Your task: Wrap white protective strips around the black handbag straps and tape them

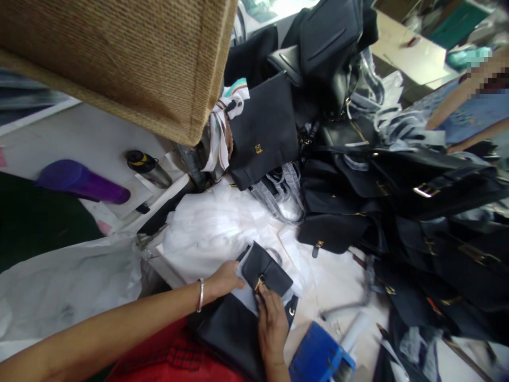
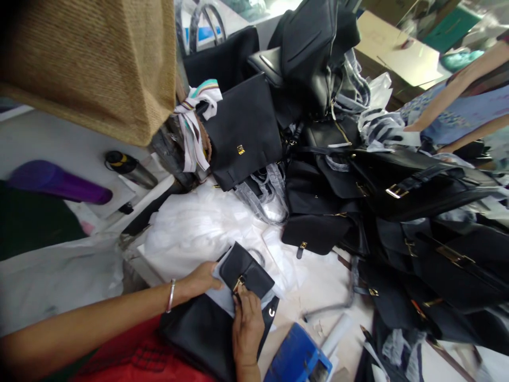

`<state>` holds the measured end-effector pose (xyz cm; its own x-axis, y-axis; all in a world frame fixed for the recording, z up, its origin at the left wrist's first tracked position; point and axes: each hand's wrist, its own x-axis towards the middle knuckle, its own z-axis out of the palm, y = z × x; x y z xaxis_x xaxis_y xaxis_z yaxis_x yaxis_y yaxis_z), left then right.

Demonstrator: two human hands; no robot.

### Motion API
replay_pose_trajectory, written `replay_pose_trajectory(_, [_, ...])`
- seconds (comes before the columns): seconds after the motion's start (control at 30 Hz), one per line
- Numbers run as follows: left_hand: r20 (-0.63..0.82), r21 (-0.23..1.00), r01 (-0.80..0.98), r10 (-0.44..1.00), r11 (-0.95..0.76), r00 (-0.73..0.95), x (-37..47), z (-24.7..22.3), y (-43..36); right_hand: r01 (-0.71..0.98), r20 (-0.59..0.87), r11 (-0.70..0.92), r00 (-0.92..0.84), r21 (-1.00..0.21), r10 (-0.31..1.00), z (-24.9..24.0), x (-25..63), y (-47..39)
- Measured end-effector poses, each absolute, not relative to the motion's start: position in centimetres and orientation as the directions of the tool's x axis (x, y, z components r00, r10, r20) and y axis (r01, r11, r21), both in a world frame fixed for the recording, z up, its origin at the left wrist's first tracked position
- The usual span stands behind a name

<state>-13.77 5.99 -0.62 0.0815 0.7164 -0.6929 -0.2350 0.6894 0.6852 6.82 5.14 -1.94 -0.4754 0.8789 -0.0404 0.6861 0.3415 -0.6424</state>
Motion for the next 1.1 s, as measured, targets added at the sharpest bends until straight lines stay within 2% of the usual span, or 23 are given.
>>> replay_pose_trajectory(0.1, [-0.700,0.661,-0.292,0.708,0.691,0.090,-13.1,-0.1,5.8,0.654,-0.075,0.233,-0.407,-0.720,0.911,-2.1,7.4,4.9])
replay_pose_trajectory(0.27, [-0.719,0.643,-0.312,0.691,0.699,0.068,-12.5,-0.3,5.5,0.603,-0.216,0.010,-0.302,-0.797,0.929,-1.8,7.8,4.8])
replay_pose_trajectory(0.53, [-0.728,0.647,-0.281,0.684,0.709,0.050,-12.8,-0.7,5.5,0.568,-0.396,-0.261,-0.128,-0.781,0.909,-0.7,7.3,5.3])
replay_pose_trajectory(0.73, [-0.727,0.663,-0.220,0.686,0.715,0.040,-12.7,-0.7,5.7,0.552,-0.455,-0.339,-0.085,-0.762,0.886,-0.2,7.4,5.3])
replay_pose_trajectory(0.87, [-0.716,0.684,-0.160,0.697,0.712,0.039,-12.9,-0.6,5.7,0.606,-0.399,-0.237,-0.145,-0.759,0.905,-1.3,8.0,4.8])
replay_pose_trajectory(1.0, [-0.683,0.724,-0.096,0.729,0.683,0.036,-13.6,-0.2,5.2,0.677,-0.199,0.115,-0.368,-0.727,0.908,-2.4,8.2,4.4])
replay_pose_trajectory(1.1, [-0.666,0.745,-0.035,0.746,0.666,0.018,-14.1,-0.3,5.0,0.699,-0.085,0.382,-0.533,-0.605,0.842,-2.5,7.9,4.3])
